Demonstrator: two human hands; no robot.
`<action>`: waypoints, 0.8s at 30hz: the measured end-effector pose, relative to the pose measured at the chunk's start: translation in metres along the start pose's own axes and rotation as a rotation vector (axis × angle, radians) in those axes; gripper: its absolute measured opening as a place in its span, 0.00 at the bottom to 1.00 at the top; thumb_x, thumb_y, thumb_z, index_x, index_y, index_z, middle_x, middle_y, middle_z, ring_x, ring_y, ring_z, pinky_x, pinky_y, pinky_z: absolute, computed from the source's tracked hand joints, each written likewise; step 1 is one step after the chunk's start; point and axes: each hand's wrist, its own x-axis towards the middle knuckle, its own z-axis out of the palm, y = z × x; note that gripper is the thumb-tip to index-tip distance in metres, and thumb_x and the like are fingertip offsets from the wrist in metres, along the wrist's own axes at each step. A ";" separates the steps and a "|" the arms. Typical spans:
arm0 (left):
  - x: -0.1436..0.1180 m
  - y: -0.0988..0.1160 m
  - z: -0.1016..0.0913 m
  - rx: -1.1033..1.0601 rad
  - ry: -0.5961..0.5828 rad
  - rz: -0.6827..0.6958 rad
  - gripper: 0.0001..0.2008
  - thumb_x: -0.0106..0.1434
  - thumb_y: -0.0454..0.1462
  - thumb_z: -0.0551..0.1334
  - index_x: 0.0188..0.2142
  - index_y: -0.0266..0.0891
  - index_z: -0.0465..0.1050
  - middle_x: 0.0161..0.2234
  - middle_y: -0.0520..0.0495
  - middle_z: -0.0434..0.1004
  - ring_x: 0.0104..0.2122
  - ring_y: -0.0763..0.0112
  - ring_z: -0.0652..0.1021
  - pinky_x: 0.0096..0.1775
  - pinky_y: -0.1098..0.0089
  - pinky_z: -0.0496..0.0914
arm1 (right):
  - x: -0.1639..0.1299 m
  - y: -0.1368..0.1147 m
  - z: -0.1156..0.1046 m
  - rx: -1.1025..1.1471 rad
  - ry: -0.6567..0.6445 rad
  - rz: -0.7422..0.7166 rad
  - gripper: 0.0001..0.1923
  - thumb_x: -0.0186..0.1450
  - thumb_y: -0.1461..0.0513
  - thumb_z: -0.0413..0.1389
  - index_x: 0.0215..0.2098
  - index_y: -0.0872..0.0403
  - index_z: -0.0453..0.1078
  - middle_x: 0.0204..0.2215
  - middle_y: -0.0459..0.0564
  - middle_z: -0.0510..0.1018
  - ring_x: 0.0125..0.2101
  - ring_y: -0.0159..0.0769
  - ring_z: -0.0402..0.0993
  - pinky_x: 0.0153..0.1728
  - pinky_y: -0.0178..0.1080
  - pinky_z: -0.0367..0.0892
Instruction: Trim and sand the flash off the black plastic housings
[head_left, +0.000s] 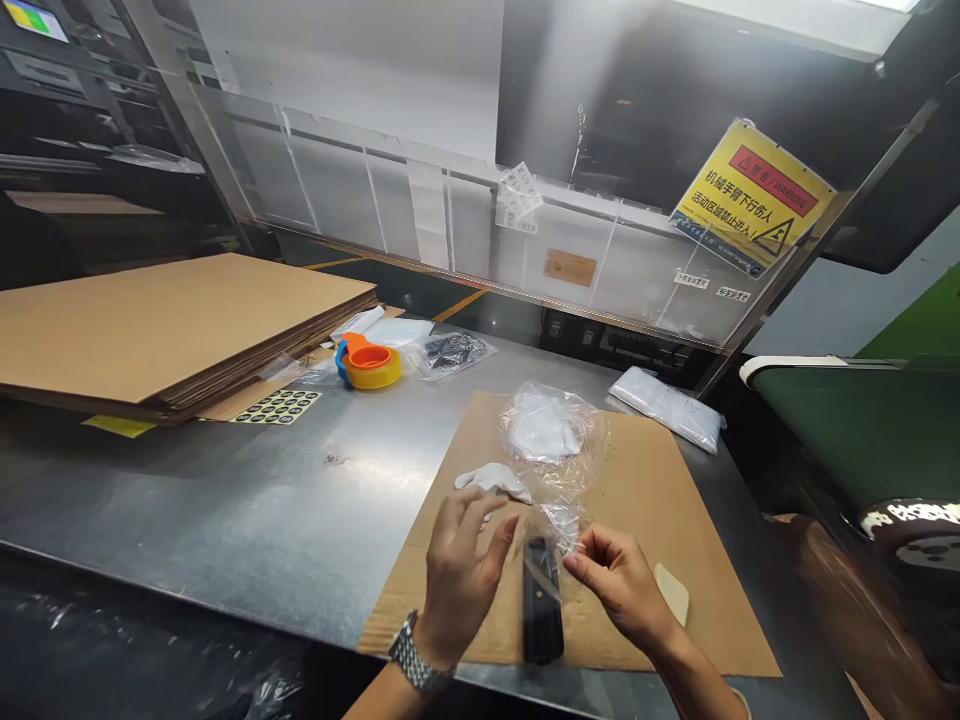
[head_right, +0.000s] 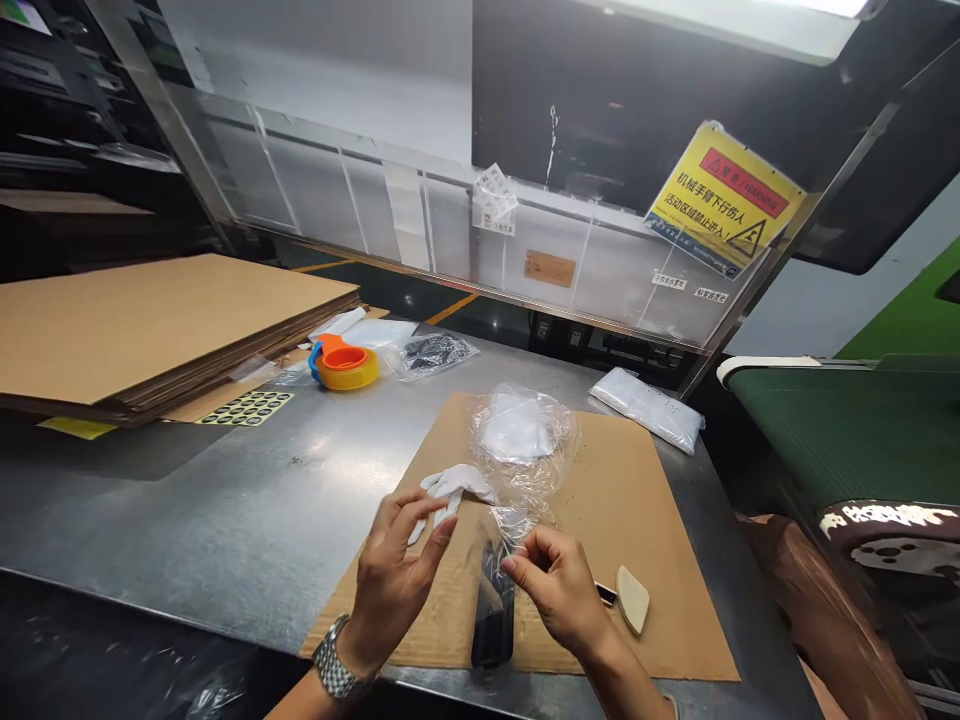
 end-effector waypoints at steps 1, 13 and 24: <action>-0.007 0.005 0.000 -0.035 -0.078 -0.041 0.09 0.58 0.42 0.61 0.34 0.39 0.72 0.31 0.46 0.74 0.33 0.65 0.74 0.37 0.65 0.69 | -0.003 -0.002 0.003 -0.046 0.007 -0.021 0.15 0.58 0.56 0.57 0.22 0.55 0.59 0.19 0.40 0.58 0.22 0.26 0.52 0.24 0.32 0.48; -0.060 0.004 0.015 -0.107 -0.150 -0.357 0.12 0.60 0.42 0.57 0.24 0.38 0.65 0.22 0.50 0.66 0.25 0.68 0.69 0.29 0.68 0.65 | -0.007 0.017 0.024 -0.232 0.225 -0.133 0.14 0.65 0.58 0.44 0.23 0.52 0.51 0.19 0.40 0.55 0.22 0.27 0.53 0.24 0.31 0.55; -0.051 -0.055 0.005 0.440 0.034 0.079 0.14 0.60 0.29 0.52 0.37 0.39 0.75 0.25 0.45 0.66 0.29 0.62 0.65 0.34 0.63 0.62 | -0.014 0.051 0.035 -0.600 0.160 -0.106 0.12 0.61 0.57 0.48 0.38 0.55 0.66 0.32 0.55 0.72 0.35 0.43 0.67 0.35 0.42 0.60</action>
